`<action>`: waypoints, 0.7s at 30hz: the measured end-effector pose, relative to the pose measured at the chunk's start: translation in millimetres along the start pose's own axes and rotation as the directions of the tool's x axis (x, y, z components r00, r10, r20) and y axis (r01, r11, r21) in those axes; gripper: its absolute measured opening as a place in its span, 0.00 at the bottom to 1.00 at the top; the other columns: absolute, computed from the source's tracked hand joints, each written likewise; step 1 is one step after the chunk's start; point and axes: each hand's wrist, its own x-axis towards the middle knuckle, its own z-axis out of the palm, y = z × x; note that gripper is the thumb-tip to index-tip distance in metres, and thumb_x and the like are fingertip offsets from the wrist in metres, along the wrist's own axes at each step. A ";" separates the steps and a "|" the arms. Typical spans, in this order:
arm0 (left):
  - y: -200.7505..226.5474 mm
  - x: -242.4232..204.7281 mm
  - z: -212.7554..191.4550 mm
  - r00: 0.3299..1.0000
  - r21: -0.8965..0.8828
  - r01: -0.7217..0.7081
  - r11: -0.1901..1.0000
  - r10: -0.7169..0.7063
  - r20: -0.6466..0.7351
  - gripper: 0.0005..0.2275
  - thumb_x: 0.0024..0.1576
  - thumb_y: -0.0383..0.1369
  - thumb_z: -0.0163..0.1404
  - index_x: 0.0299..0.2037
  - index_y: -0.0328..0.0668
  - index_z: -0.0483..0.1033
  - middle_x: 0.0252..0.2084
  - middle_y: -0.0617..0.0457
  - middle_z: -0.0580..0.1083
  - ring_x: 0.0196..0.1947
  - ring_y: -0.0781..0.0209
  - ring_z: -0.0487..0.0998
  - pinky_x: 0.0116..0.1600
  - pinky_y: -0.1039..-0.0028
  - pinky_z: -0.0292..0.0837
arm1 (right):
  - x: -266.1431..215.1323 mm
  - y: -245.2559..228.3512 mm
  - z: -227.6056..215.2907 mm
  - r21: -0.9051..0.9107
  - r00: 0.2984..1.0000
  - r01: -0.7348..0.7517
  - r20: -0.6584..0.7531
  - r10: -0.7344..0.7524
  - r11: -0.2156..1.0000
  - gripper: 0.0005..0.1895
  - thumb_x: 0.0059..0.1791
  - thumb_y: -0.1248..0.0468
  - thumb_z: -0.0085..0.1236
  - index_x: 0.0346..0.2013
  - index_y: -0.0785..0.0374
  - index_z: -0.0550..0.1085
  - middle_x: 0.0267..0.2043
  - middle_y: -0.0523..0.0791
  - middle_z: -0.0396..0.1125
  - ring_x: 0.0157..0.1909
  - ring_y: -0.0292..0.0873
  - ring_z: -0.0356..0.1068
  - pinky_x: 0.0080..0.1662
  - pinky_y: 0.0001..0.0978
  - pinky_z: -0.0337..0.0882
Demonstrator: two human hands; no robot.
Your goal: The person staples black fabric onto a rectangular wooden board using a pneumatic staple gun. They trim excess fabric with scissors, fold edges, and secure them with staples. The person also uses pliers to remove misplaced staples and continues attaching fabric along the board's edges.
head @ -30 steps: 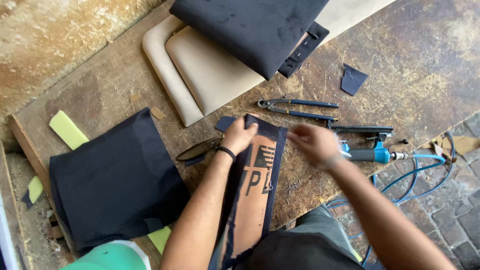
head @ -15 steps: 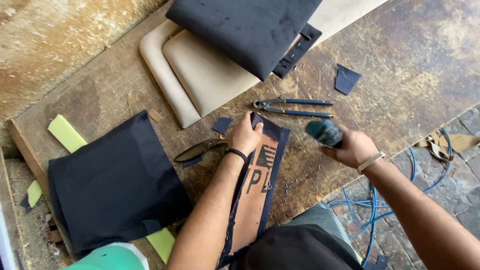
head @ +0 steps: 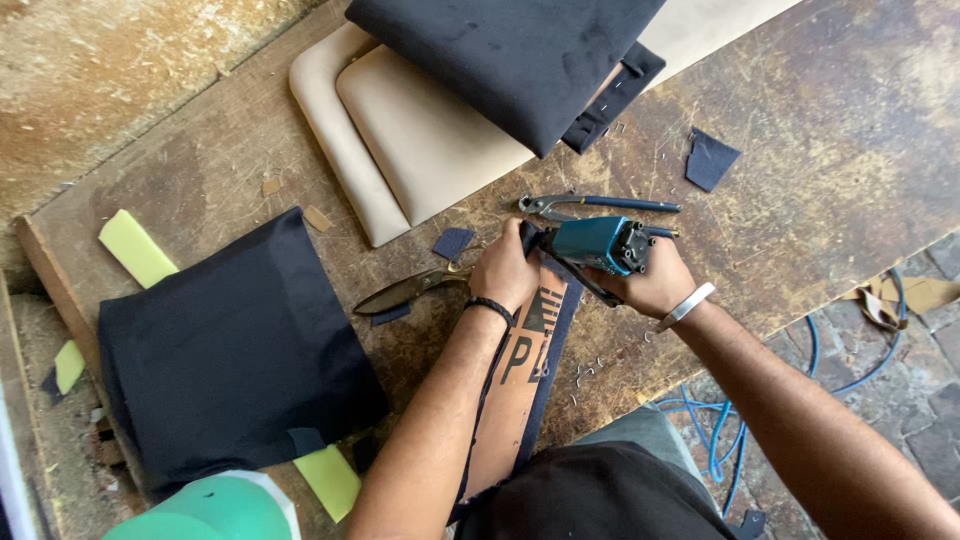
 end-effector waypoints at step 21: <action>16.6 -79.3 23.4 0.999 -0.246 -0.041 0.968 0.039 -0.010 0.32 0.53 0.30 0.56 0.70 0.51 0.61 0.47 0.43 0.81 0.43 0.50 0.85 0.47 0.63 0.82 | -91.7 145.7 -80.0 -0.623 0.974 -0.121 0.077 0.215 0.773 0.47 0.39 0.56 0.69 0.72 0.49 0.61 0.53 0.51 0.71 0.55 0.56 0.72 0.56 0.46 0.72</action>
